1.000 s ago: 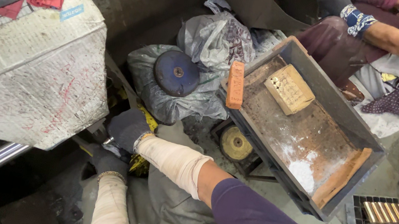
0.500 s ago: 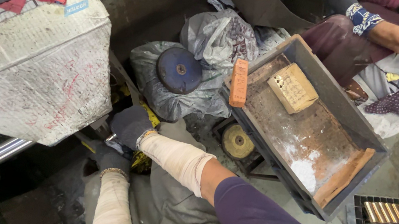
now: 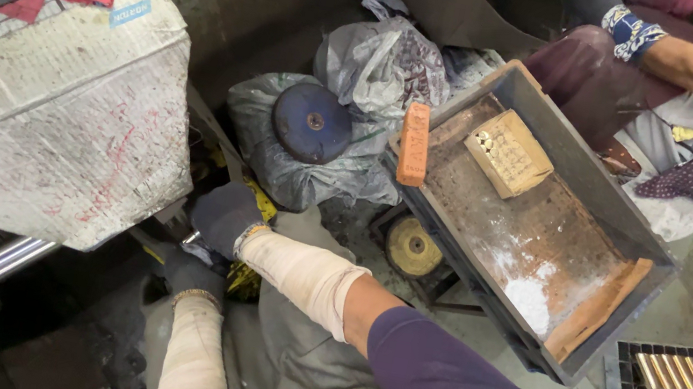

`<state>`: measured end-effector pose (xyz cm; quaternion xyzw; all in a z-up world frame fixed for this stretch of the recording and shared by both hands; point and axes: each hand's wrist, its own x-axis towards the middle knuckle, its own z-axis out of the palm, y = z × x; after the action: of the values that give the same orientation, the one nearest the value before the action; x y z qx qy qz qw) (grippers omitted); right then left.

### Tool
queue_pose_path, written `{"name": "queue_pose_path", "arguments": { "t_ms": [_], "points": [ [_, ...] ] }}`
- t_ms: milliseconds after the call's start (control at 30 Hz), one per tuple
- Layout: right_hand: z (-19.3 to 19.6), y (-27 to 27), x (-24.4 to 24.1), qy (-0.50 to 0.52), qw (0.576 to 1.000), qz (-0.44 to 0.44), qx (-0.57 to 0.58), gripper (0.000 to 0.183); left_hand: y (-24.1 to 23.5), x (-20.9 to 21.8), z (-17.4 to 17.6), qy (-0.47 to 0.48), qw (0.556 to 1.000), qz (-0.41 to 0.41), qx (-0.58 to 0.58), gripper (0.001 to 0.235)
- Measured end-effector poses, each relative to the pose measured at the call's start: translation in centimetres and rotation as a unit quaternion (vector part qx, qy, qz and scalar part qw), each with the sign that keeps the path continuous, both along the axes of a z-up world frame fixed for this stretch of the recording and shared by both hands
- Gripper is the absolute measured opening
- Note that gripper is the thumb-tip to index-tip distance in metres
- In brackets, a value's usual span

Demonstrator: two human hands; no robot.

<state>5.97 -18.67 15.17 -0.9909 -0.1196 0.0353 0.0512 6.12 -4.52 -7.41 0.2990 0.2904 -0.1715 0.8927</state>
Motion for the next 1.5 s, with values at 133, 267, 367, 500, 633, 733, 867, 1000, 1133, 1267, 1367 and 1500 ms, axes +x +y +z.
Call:
{"name": "queue_pose_path", "arguments": {
  "t_ms": [133,267,367,500,633,733,867,1000,1133,1267,1367,1500],
  "points": [
    [0.1,0.1,0.1,0.003,1.0,0.003,0.015,0.014,-1.3,0.6,-1.1,-0.161,0.981,-0.091,0.053,0.062],
    [-0.6,-1.7,0.1,0.051,0.998,-0.01,0.04,0.021,-2.8,1.1,-3.5,-0.161,0.927,-0.14,0.31,0.059],
    [-1.0,-2.3,-0.6,-0.055,0.996,0.066,0.012,0.016,-4.1,1.6,-4.5,-0.102,0.922,-0.091,0.361,0.058],
    [-1.1,-2.8,-0.5,-0.085,0.993,0.079,0.002,0.015,-5.5,1.8,-4.5,-0.072,0.94,-0.017,0.334,0.057],
    [-1.2,-3.2,0.2,-0.089,0.993,0.078,-0.022,0.014,-6.6,2.1,-1.3,-0.009,0.9,-0.107,0.422,0.051],
    [-1.9,-3.7,0.1,-0.137,0.986,0.086,-0.039,0.014,-7.3,1.5,2.2,0.058,0.961,-0.009,0.268,0.052],
    [-2.2,-3.5,0.2,-0.102,0.99,0.076,-0.058,0.015,-7.2,0.2,5.7,0.222,0.943,0.231,-0.087,0.054],
    [-1.1,-2.7,0.9,0.017,0.99,0.063,-0.125,0.018,-7.2,-0.2,6.0,0.143,0.949,0.04,0.277,0.059],
    [0.0,-2.2,0.8,0.069,0.993,0.023,-0.095,0.019,-7.2,0.0,2.3,0.151,0.939,0.034,0.306,0.057],
    [0.8,-1.2,0.2,0.093,0.989,0.035,-0.113,0.02,-5.5,0.0,-2.2,-0.038,0.942,-0.074,0.326,0.056],
    [0.6,-0.7,0.6,0.065,0.997,0.0,-0.047,0.02,-4.2,0.6,-4.2,-0.17,0.916,-0.141,0.334,0.055],
    [-1.3,-0.3,-0.3,-0.034,0.999,0.016,0.004,0.015,-2.0,-0.2,-5.1,-0.249,0.889,-0.2,0.329,0.056]
  ]
}}
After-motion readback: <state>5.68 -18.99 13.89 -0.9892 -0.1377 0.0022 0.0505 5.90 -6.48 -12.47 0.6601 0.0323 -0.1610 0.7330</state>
